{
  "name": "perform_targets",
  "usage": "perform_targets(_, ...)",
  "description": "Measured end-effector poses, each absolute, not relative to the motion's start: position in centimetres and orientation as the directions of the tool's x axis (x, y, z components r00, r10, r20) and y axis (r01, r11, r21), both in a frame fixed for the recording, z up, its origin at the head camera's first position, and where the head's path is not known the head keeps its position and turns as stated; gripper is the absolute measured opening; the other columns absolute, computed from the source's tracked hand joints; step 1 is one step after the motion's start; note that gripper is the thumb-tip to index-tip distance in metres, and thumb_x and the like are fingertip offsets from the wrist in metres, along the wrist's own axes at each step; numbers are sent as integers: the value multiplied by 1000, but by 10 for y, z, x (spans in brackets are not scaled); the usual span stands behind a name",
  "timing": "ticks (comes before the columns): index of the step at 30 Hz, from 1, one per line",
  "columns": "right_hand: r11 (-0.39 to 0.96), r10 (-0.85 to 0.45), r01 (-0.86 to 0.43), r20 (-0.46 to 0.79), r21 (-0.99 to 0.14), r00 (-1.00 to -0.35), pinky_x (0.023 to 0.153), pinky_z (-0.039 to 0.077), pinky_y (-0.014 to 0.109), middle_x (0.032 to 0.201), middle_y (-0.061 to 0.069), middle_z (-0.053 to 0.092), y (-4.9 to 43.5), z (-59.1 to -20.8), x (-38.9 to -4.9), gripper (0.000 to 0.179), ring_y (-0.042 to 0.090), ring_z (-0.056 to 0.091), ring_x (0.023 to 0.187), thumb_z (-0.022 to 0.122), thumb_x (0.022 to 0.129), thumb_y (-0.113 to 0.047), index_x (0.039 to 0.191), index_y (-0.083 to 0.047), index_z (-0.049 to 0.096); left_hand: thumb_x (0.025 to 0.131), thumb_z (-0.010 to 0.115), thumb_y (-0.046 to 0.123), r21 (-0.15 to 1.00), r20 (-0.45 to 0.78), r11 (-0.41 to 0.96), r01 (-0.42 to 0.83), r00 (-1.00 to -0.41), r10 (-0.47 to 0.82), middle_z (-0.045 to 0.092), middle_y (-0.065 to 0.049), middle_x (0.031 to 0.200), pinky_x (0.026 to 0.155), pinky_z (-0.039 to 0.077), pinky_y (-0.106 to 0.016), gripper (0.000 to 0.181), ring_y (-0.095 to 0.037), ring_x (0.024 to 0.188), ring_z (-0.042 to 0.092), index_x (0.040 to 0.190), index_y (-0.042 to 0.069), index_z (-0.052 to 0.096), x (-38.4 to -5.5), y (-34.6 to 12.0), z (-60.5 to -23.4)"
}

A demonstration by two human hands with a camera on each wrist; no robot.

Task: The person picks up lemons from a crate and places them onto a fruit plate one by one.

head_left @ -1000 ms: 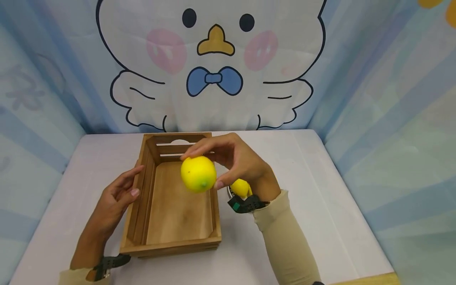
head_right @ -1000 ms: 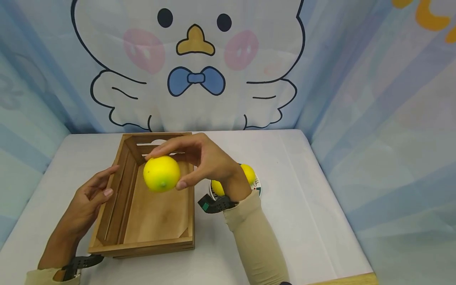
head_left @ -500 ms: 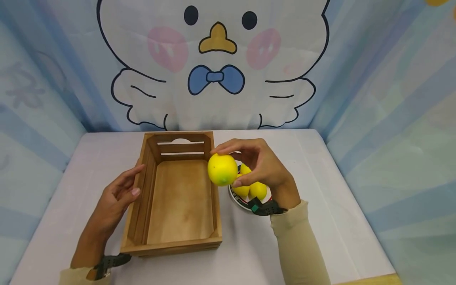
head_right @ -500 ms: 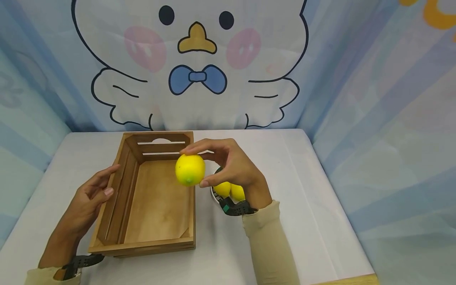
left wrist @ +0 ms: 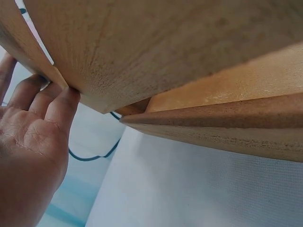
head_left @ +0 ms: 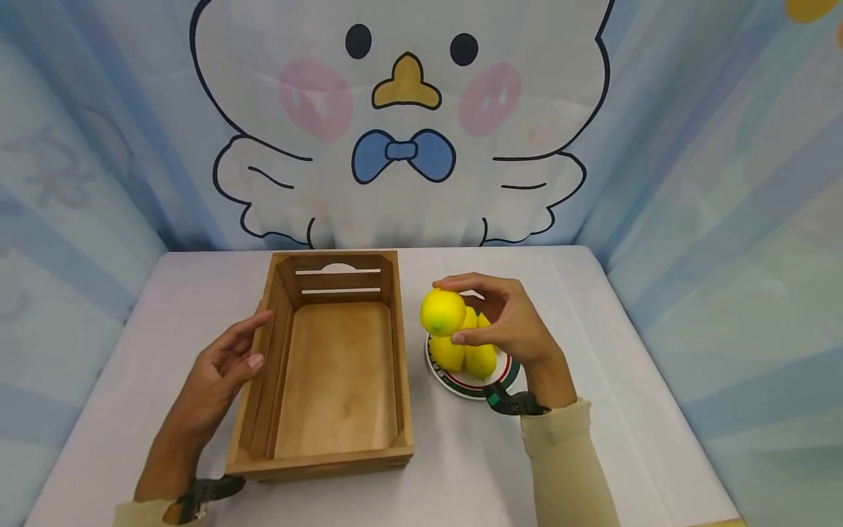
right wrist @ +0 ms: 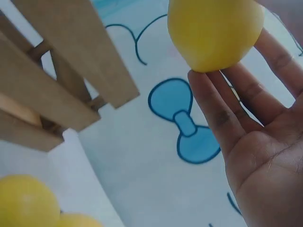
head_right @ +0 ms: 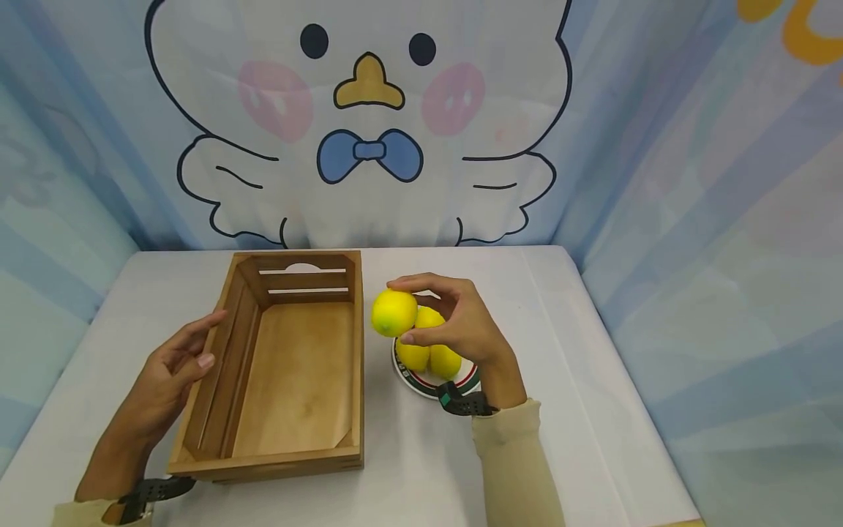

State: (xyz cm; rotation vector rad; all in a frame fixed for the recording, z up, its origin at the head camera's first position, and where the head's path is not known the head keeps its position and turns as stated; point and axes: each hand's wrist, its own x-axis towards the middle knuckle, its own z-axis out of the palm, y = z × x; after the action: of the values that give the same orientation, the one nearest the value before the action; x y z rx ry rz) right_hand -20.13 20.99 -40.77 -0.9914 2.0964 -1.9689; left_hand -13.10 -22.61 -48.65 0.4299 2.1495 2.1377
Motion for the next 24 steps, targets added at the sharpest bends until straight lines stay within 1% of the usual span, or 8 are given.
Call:
perform_targets(3,29,-468,-384,327,-923,-821,114,53,35,140,12,70,215,-415,-199,60,29,62,135,89,77,9,133,6,68,108,52,-2,989,144,-6,148,-957,253,13,-11,180,115,34,-5,61,-14,167,13,166,8,35,-131,-226,-487)
perform_targets(8,153,-398,-367,283,-917,-873,116,50,28,140,16,69,222,-425,-198,58,23,62,135,90,79,5,133,-1,70,107,52,-4,986,165,-17,166,-952,259,15,-12,180,115,34,-5,61,-12,166,15,165,7,35,-131,-225,-487)
perform_targets(13,228,-358,-323,230,-918,-905,116,49,25,140,12,69,228,-436,-198,57,21,64,131,90,80,4,133,-6,72,107,51,-5,982,186,-30,184,-947,263,15,-13,180,116,33,-6,61,-10,165,16,165,5,35,-131,-225,-488)
perform_targets(16,269,-340,-305,207,-913,-918,116,50,28,140,8,69,231,-440,-199,57,23,65,130,91,80,1,133,-9,72,107,51,-5,981,193,-34,191,-945,263,15,-13,180,116,34,-6,61,-8,165,17,165,4,35,-132,-225,-489)
perform_targets(20,342,-311,-283,176,-896,-934,117,50,38,140,6,70,235,-448,-201,56,25,64,130,92,81,-4,133,-13,73,107,51,-5,981,192,-37,189,-945,263,16,-13,180,115,34,-6,61,-8,165,17,165,4,34,-132,-226,-489)
perform_targets(24,410,-290,-261,146,-874,-946,118,49,46,139,5,70,238,-454,-202,55,27,63,133,93,81,-5,132,-15,74,107,51,-5,982,190,-34,188,-946,263,15,-13,180,115,34,-6,61,-9,165,16,165,4,34,-131,-225,-488)
